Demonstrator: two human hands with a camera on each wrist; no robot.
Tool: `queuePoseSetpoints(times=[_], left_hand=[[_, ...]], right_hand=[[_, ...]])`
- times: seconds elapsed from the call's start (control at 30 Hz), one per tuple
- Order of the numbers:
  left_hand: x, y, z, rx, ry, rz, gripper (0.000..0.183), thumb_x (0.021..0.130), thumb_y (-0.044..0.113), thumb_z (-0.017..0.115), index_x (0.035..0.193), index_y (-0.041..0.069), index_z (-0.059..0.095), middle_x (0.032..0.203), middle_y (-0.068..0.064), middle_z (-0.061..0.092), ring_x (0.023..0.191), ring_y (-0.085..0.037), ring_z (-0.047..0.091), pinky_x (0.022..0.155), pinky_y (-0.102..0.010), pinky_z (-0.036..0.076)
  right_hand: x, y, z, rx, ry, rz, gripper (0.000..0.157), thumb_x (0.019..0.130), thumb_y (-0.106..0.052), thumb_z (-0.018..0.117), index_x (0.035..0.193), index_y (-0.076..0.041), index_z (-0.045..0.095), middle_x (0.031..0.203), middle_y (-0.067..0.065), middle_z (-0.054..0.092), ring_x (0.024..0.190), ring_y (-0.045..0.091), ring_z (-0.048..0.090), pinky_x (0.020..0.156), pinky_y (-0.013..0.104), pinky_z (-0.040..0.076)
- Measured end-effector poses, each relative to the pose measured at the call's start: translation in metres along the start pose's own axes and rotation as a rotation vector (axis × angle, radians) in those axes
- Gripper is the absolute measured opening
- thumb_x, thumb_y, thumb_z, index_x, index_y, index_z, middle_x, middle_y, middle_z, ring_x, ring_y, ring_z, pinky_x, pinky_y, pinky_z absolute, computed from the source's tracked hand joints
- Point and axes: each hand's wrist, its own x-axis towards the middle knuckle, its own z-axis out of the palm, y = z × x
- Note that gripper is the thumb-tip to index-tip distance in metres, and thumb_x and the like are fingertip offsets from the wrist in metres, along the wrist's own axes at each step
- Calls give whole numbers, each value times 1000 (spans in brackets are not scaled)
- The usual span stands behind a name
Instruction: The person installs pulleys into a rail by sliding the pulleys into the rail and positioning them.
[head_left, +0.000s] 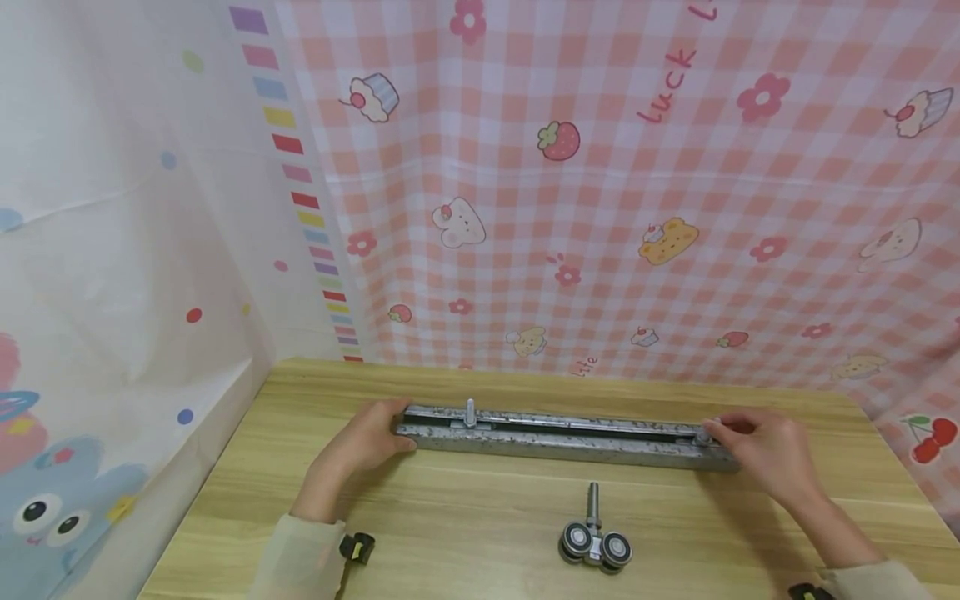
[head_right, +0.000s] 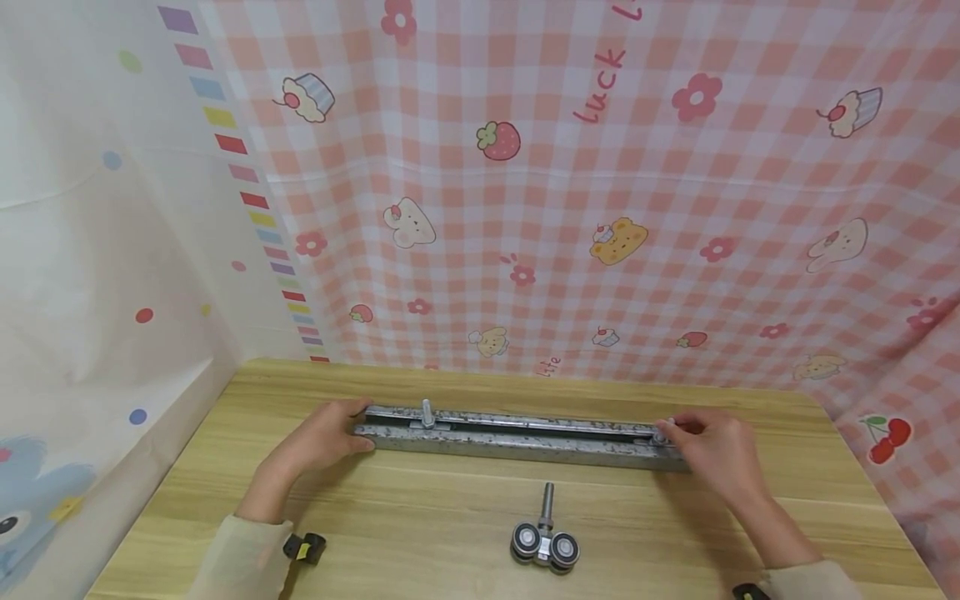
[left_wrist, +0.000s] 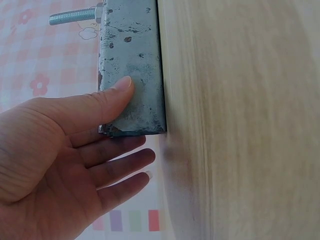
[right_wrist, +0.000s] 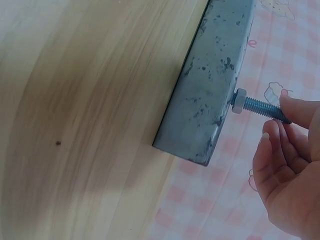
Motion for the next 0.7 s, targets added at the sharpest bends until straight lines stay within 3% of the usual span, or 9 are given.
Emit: queuePoseSetpoints(times=[0.17, 0.47, 0.7], left_hand=[[1, 0, 0, 0, 9, 6, 53, 85, 5, 85, 134, -1, 66, 121, -13, 72, 114, -29, 66, 104, -51, 53], [-1, 0, 0, -2, 5, 0, 59, 86, 5, 84, 139, -6, 61, 131, -20, 68, 124, -37, 62, 109, -55, 49], [-1, 1, 0, 3, 5, 1, 56, 86, 5, 84, 137, -4, 63, 127, -17, 70, 121, -35, 64, 107, -54, 51]], right_hand=[[0, -4, 3, 13, 2, -10, 16, 85, -17, 88, 87, -3, 81, 76, 7, 76, 60, -2, 61, 51, 18, 48], [1, -9, 10, 25, -3, -3, 17, 85, -18, 89, 88, -4, 81, 79, 8, 77, 64, 0, 64, 53, 18, 50], [3, -17, 15, 32, 10, -12, 15, 84, -16, 89, 85, -4, 81, 77, 7, 76, 62, 1, 62, 52, 18, 48]])
